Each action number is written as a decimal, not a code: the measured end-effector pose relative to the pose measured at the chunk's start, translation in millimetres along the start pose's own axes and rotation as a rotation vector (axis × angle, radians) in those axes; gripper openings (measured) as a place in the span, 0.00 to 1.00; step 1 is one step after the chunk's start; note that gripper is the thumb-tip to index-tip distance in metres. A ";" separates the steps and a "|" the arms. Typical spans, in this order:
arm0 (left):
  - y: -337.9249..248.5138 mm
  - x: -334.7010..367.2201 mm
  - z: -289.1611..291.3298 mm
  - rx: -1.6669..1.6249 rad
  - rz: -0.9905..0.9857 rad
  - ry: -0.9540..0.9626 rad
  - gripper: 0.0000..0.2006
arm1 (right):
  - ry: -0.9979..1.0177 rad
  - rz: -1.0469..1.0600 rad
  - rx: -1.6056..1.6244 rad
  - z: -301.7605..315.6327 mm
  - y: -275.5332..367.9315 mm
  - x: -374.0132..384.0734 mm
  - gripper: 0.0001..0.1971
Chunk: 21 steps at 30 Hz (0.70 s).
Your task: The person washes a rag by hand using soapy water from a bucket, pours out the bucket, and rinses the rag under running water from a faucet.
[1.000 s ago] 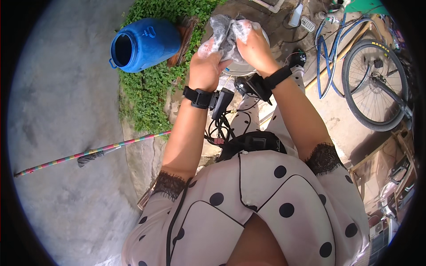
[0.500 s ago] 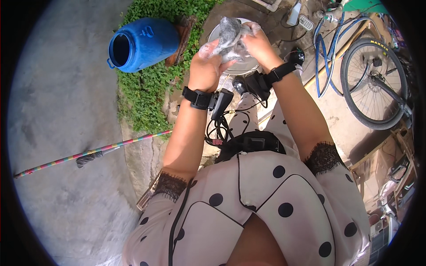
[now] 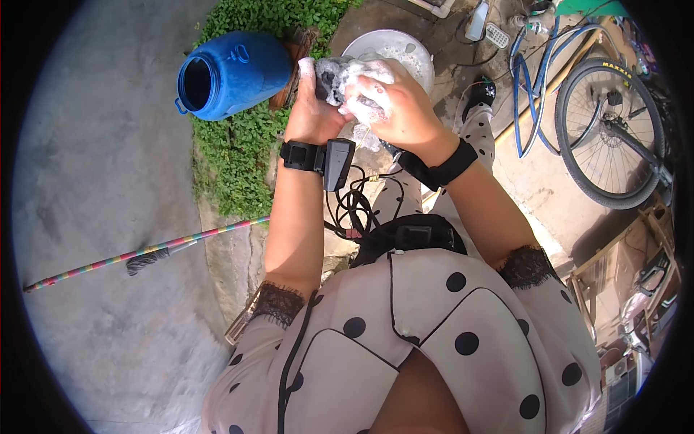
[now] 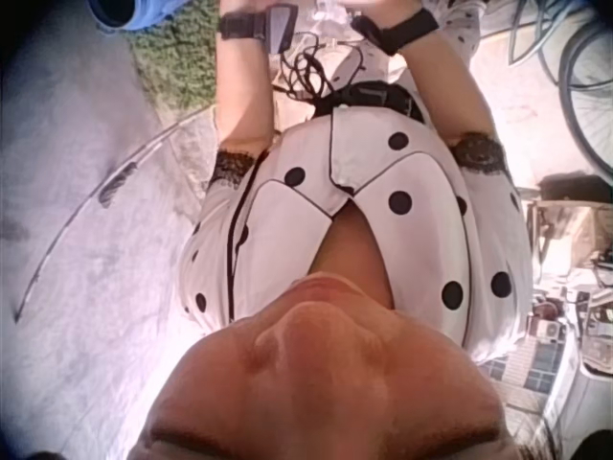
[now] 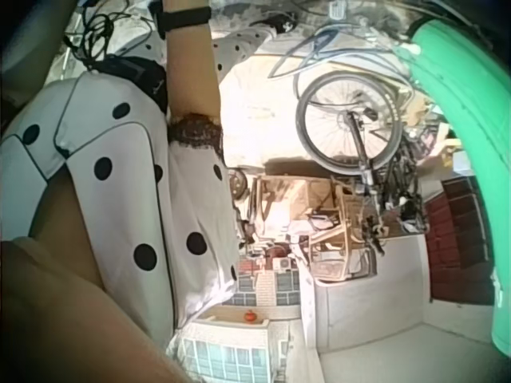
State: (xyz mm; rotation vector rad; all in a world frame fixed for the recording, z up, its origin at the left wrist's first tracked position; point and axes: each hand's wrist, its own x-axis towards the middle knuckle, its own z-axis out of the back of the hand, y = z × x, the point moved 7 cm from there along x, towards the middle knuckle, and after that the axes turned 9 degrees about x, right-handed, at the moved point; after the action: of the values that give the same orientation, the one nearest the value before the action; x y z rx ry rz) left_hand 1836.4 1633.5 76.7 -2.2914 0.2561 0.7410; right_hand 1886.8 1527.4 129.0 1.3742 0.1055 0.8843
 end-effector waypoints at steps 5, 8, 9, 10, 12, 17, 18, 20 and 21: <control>-1.2 0.7 -8.6 0.057 -0.249 -0.165 0.20 | -0.008 -0.177 0.130 -9.6 -21.8 -0.7 0.16; -1.3 -3.6 -7.8 0.120 -0.291 -0.229 0.20 | -0.077 -0.338 0.094 -7.2 -41.3 -1.6 0.20; -1.2 -3.7 -6.1 0.118 -0.291 -0.231 0.20 | -0.099 -0.332 0.081 -4.0 -42.4 0.3 0.20; -3.1 -4.1 -2.2 0.232 -0.306 -0.266 0.20 | -0.097 -0.333 0.082 -5.5 -45.6 1.1 0.20; -3.8 -3.9 4.0 0.345 -0.320 -0.303 0.21 | -0.140 -0.402 0.082 -8.6 -61.2 0.5 0.19; -5.5 3.4 13.6 0.602 -0.450 -0.282 0.21 | -0.248 -0.827 0.464 -26.2 -158.9 -27.7 0.16; -4.6 5.4 15.6 0.600 -0.447 -0.277 0.21 | -0.270 -1.121 0.770 -40.8 -177.7 -46.1 0.16; -11.4 -3.1 27.8 0.568 -0.495 -0.221 0.16 | -0.270 -1.079 0.879 -40.0 -129.5 -26.9 0.16; -16.7 -3.6 26.1 0.563 -0.497 -0.216 0.16 | -0.243 -1.086 1.044 -34.8 -108.9 -19.4 0.16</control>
State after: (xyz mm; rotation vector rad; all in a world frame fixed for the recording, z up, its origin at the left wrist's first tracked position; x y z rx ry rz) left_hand 1828.3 1663.4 72.9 -1.6277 -0.1849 0.5586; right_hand 1906.9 1550.5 17.1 1.9863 1.1279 -0.3549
